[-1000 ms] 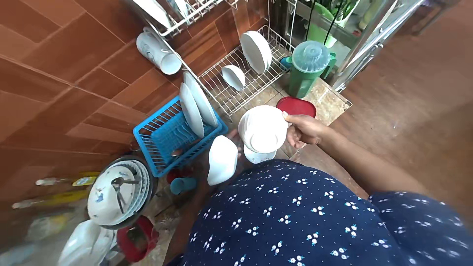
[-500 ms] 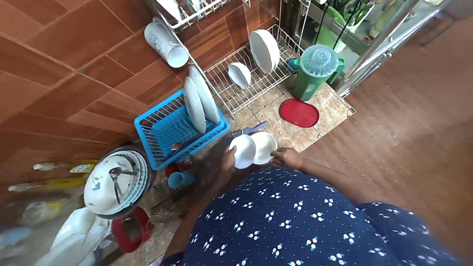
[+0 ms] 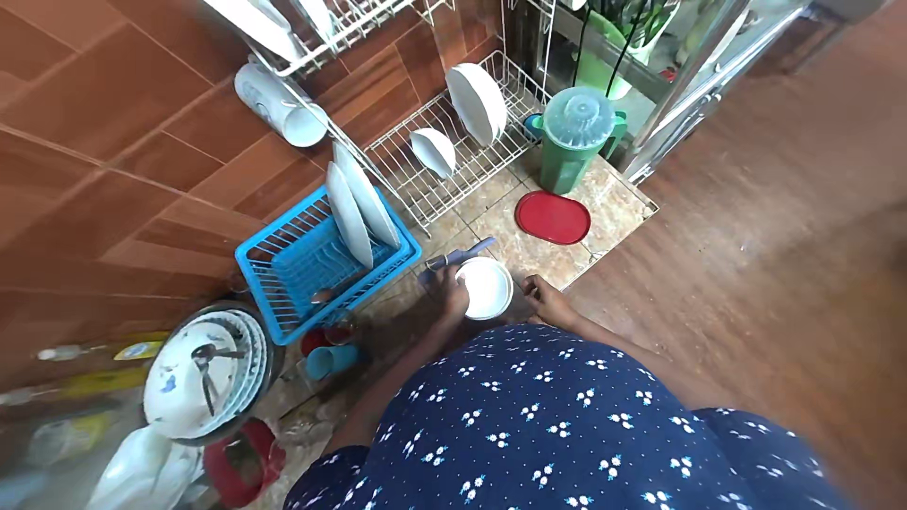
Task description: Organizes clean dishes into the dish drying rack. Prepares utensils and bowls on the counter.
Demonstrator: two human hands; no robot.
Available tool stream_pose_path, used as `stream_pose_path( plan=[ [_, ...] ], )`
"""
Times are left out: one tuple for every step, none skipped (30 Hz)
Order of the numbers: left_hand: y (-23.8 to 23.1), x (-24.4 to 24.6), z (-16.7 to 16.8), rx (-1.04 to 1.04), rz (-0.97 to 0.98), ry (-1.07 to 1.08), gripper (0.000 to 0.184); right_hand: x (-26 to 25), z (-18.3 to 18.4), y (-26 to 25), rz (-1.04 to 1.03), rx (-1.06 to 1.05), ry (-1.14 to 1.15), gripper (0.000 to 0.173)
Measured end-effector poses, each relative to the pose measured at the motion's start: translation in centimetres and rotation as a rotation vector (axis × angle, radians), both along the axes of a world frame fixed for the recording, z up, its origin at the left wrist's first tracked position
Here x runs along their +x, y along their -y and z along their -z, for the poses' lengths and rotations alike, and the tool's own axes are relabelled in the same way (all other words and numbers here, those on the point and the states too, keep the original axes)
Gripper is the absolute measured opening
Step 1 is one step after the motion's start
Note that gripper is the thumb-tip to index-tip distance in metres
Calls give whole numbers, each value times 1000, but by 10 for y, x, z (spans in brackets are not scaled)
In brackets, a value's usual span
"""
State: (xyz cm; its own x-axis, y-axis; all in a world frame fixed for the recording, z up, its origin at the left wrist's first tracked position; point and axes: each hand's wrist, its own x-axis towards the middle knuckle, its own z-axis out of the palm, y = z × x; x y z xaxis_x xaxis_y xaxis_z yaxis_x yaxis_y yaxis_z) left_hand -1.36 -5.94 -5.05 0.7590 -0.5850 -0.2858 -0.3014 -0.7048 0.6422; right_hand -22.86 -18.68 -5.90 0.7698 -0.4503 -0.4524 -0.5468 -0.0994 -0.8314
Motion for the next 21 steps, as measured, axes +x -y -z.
stream_pose_path(
  plan=[
    [0,-2,-3,-2,20,56,35,1,2,0,4,70,-7,42],
    [-4,-4,-2,-31,64,135,41,3,4,0,19,149,-10,46],
    [-10,-4,2,-77,141,238,49,5,6,-1,33,219,-11,48],
    [-18,-4,3,-107,257,358,56,6,9,-1,48,283,-5,50],
    [-25,-4,2,-107,407,449,59,7,10,-2,66,352,10,52],
    [-31,-5,-6,-61,581,481,60,8,9,-3,88,426,27,53],
    [-35,-6,-10,-22,760,496,56,9,8,-4,108,497,45,51],
    [-38,-6,-8,-5,921,528,47,11,8,-5,121,561,60,50],
    [-41,-4,1,2,1042,565,37,14,7,-5,124,608,66,48],
    [-44,-2,10,7,1106,574,36,17,5,-4,122,643,67,47],
    [-47,0,15,22,1131,573,37,20,3,-3,119,666,66,46],
    [-48,1,16,28,1125,583,34,23,0,-2,113,683,60,45],
    [-47,1,12,45,1122,593,32,25,-4,0,101,691,54,44],
    [-45,1,9,50,1122,610,30,26,-8,3,92,697,54,43],
    [-41,0,5,37,1113,604,28,25,-9,7,92,707,63,44],
    [-37,0,2,10,1087,572,27,24,-10,11,96,724,83,45],
    [-31,-1,-7,4,1035,487,29,23,-9,17,109,747,109,44],
    [-23,-4,-24,62,956,327,37,21,-9,22,127,779,138,44],
    [-11,-7,-48,145,839,123,43,20,-11,27,151,811,167,44],
    [2,-8,-67,163,688,-54,47,19,-13,33,181,832,190,43],
    [14,-7,-83,129,525,-212,50,18,-14,39,211,849,206,42]
  ],
)
